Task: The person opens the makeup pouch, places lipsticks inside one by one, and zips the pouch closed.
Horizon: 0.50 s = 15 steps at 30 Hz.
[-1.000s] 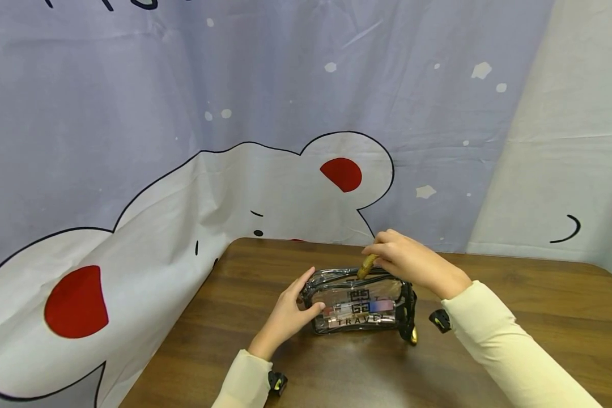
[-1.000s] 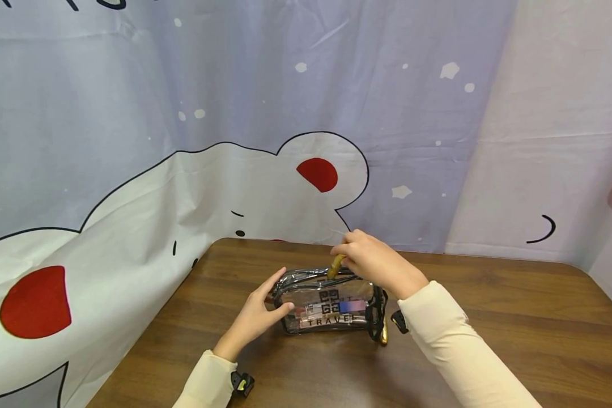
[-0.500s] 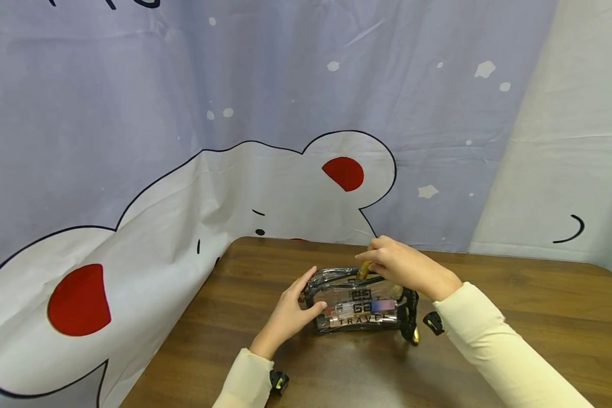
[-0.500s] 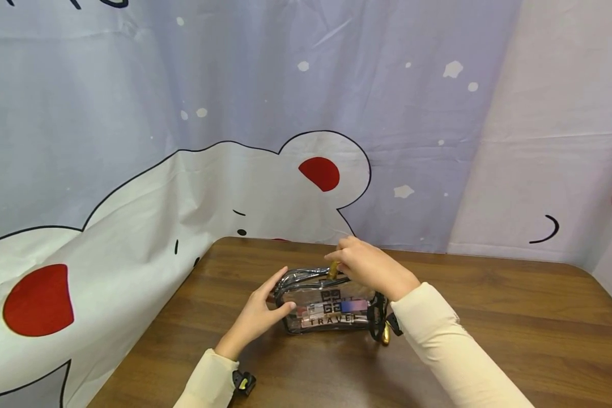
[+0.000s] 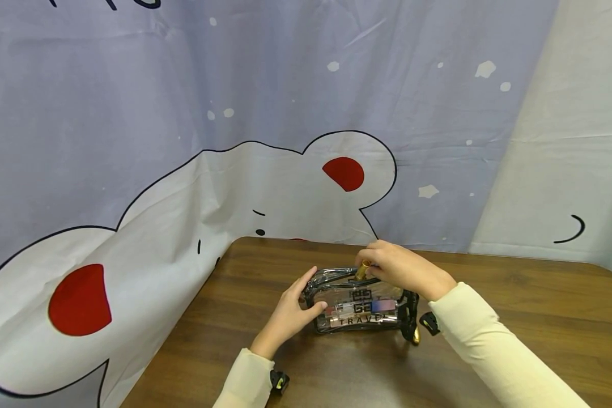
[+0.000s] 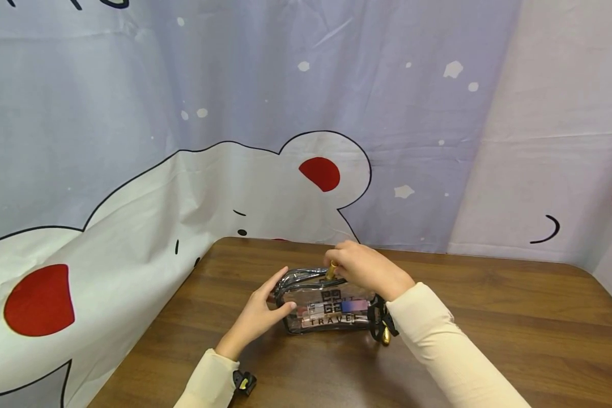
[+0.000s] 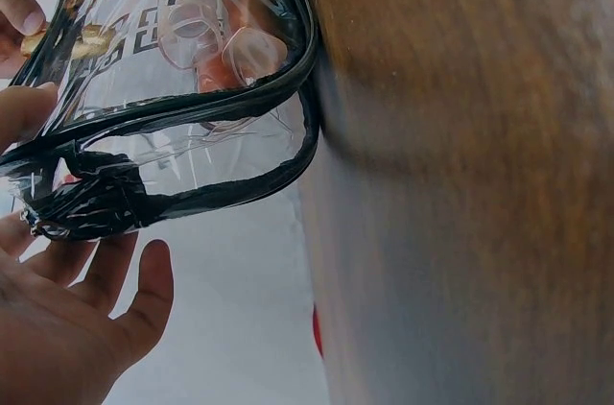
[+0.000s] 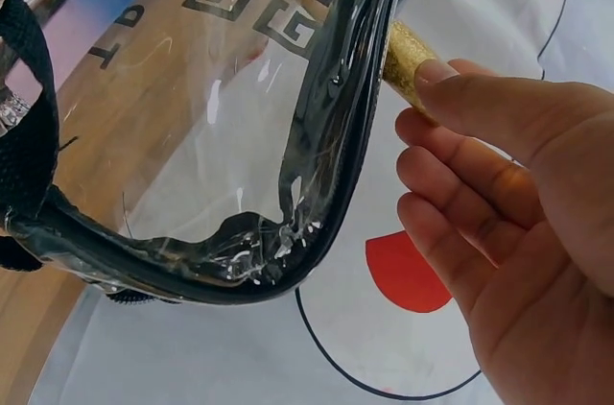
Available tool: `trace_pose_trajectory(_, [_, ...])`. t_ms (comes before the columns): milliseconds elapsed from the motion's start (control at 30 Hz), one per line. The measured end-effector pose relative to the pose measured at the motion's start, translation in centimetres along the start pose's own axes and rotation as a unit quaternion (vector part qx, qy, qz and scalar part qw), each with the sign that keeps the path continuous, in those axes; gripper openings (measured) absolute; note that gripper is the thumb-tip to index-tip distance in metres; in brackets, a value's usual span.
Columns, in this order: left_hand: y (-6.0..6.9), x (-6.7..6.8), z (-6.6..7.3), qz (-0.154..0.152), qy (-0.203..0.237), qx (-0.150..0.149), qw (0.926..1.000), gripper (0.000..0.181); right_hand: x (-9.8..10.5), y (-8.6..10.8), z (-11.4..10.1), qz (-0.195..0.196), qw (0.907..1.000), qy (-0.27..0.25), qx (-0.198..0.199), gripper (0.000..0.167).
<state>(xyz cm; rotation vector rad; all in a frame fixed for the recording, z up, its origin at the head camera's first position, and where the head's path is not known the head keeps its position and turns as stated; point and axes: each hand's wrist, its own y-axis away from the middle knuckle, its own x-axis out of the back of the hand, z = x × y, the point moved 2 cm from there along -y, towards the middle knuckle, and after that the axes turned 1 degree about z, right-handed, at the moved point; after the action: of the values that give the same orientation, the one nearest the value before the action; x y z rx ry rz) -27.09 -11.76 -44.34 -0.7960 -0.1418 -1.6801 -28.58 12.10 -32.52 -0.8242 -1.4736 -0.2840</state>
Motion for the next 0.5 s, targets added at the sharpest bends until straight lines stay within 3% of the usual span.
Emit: trace_pose_trajectory(500, [0.02,0.04,0.09,-0.011,0.012,0.011,0.9998,0.074,-0.09,0.02,0.11,0.009,0.9998,0.012,0.01,0.024])
